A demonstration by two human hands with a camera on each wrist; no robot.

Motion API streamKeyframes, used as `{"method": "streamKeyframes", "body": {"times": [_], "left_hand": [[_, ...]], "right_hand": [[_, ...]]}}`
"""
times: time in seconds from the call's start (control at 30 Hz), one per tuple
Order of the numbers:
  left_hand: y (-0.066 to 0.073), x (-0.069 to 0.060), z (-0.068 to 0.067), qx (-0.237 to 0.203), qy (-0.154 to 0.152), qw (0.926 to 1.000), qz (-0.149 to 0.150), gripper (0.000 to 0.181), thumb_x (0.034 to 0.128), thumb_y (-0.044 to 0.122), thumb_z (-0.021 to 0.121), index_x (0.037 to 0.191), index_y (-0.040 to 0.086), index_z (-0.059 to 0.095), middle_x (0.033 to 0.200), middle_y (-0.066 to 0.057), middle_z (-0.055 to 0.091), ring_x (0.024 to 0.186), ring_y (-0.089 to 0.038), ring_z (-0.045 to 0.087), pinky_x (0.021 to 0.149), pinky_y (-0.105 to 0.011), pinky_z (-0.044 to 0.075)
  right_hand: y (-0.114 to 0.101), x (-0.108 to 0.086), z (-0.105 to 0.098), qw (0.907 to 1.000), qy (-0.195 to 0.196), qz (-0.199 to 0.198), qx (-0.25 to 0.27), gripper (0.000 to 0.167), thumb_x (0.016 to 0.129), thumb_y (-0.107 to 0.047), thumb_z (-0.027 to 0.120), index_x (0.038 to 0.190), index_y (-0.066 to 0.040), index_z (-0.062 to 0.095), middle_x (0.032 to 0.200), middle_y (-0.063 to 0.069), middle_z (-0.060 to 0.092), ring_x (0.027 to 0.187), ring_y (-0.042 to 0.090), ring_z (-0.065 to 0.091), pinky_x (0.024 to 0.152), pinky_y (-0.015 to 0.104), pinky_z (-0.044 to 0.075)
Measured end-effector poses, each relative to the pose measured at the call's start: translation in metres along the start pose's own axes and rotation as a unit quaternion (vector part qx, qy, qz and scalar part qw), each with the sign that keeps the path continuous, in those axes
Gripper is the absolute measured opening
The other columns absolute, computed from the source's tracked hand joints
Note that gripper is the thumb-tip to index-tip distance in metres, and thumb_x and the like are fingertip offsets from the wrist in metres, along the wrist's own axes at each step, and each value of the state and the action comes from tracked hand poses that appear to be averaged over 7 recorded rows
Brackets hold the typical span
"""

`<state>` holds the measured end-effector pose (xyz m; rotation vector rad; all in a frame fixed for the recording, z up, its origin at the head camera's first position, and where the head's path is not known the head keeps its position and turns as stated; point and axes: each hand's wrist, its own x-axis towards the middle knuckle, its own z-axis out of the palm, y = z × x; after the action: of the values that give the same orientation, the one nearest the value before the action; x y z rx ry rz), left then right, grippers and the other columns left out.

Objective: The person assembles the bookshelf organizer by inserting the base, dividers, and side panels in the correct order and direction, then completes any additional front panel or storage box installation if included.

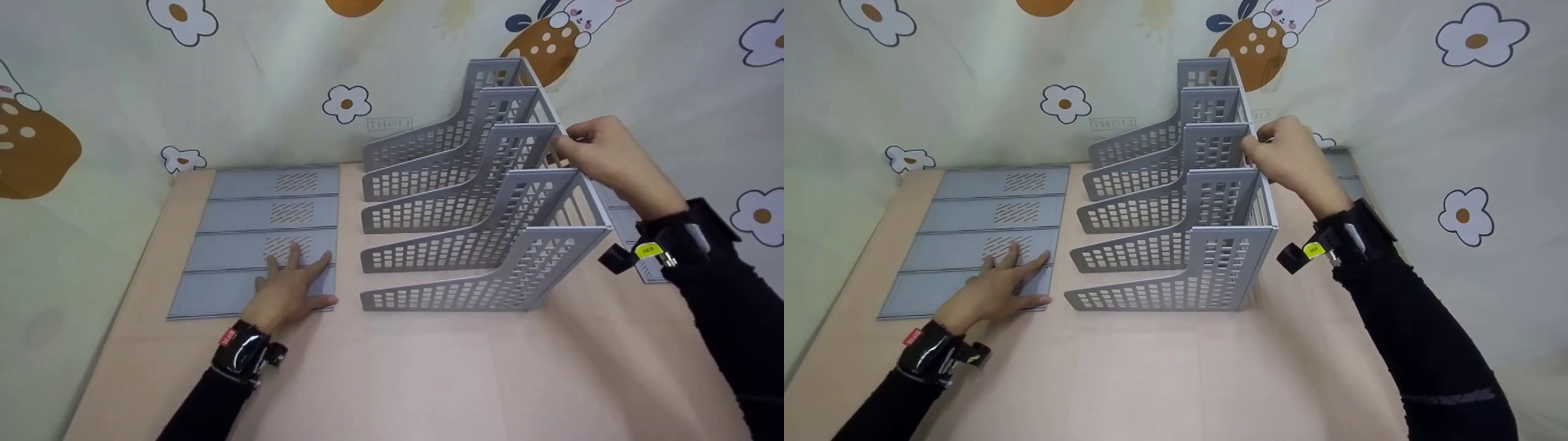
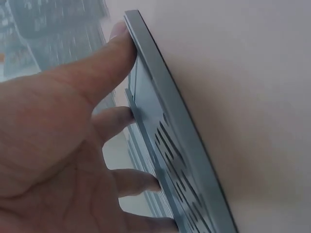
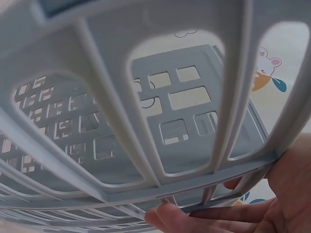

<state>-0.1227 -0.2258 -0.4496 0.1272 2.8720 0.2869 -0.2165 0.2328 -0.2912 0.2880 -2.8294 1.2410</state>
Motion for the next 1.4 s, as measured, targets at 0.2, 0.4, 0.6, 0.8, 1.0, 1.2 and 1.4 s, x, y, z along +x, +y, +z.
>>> {"method": "streamKeyframes", "body": {"times": [0.2, 0.4, 0.6, 0.8, 1.0, 1.2, 1.4], "left_hand": [[0.035, 0.001, 0.013, 0.021, 0.008, 0.9996, 0.019, 0.088, 0.0862, 0.061, 0.071, 0.159, 0.029, 0.035, 0.161, -0.033, 0.009, 0.134, -0.071, 0.011, 0.095, -0.083, 0.027], [0.052, 0.002, 0.018, 0.029, 0.019, 0.9991, 0.025, 0.086, 0.0872, 0.054, 0.074, 0.159, 0.029, 0.035, 0.161, -0.031, 0.013, 0.133, -0.072, 0.016, 0.092, -0.082, 0.032], [0.053, 0.002, 0.021, 0.020, 0.021, 0.9992, 0.029, 0.085, 0.0872, 0.053, 0.074, 0.159, 0.030, 0.034, 0.162, -0.029, 0.012, 0.133, -0.072, 0.014, 0.094, -0.081, 0.031], [0.051, 0.002, 0.021, 0.028, 0.027, 0.9987, 0.032, 0.088, 0.0853, 0.056, 0.075, 0.159, 0.030, 0.035, 0.161, -0.029, 0.014, 0.132, -0.072, 0.015, 0.093, -0.081, 0.033], [0.051, 0.007, 0.022, 0.017, 0.023, 0.9990, 0.036, 0.086, 0.0861, 0.054, 0.075, 0.159, 0.030, 0.035, 0.161, -0.029, 0.012, 0.132, -0.073, 0.013, 0.094, -0.082, 0.029], [0.053, 0.011, 0.023, 0.019, 0.026, 0.9986, 0.041, 0.084, 0.0877, 0.050, 0.075, 0.159, 0.028, 0.036, 0.162, -0.028, 0.012, 0.131, -0.074, 0.014, 0.093, -0.082, 0.031], [0.063, 0.014, 0.027, 0.026, 0.024, 0.9973, 0.065, 0.081, 0.0835, 0.027, 0.083, 0.155, 0.028, 0.045, 0.162, -0.027, 0.016, 0.131, -0.074, 0.015, 0.092, -0.081, 0.034]], "right_hand": [[0.005, -0.001, -0.001, 0.9993, 0.028, -0.023, 0.002, 0.033, 0.099, -0.019, 0.054, 0.099, 0.008, 0.074, 0.080, 0.007, 0.074, 0.052, 0.011, 0.055, 0.043, 0.025, 0.032], [0.010, -0.002, -0.001, 0.9984, 0.041, -0.036, 0.011, 0.030, 0.098, -0.015, 0.054, 0.096, 0.007, 0.075, 0.074, 0.001, 0.072, 0.045, 0.009, 0.047, 0.040, 0.026, 0.025], [0.015, -0.003, -0.004, 0.9974, 0.047, -0.040, 0.035, 0.029, 0.099, -0.011, 0.053, 0.101, 0.008, 0.074, 0.074, 0.002, 0.072, 0.047, 0.009, 0.054, 0.039, 0.024, 0.031], [0.021, -0.004, -0.006, 0.9974, 0.050, -0.029, 0.044, 0.030, 0.100, -0.010, 0.051, 0.105, 0.010, 0.073, 0.076, 0.002, 0.071, 0.050, 0.012, 0.058, 0.040, 0.024, 0.036], [0.017, -0.001, -0.002, 0.9974, 0.049, -0.039, 0.037, 0.030, 0.100, -0.011, 0.052, 0.105, 0.009, 0.074, 0.078, 0.006, 0.073, 0.051, 0.011, 0.060, 0.041, 0.023, 0.036], [0.015, 0.002, 0.001, 0.9969, 0.053, -0.050, 0.028, 0.029, 0.099, -0.012, 0.053, 0.097, 0.008, 0.074, 0.073, 0.004, 0.072, 0.047, 0.011, 0.056, 0.038, 0.023, 0.031], [0.020, 0.004, 0.001, 0.9962, 0.065, -0.043, 0.038, 0.027, 0.097, -0.009, 0.054, 0.098, 0.009, 0.074, 0.074, 0.007, 0.071, 0.049, 0.011, 0.056, 0.040, 0.023, 0.033]]}}
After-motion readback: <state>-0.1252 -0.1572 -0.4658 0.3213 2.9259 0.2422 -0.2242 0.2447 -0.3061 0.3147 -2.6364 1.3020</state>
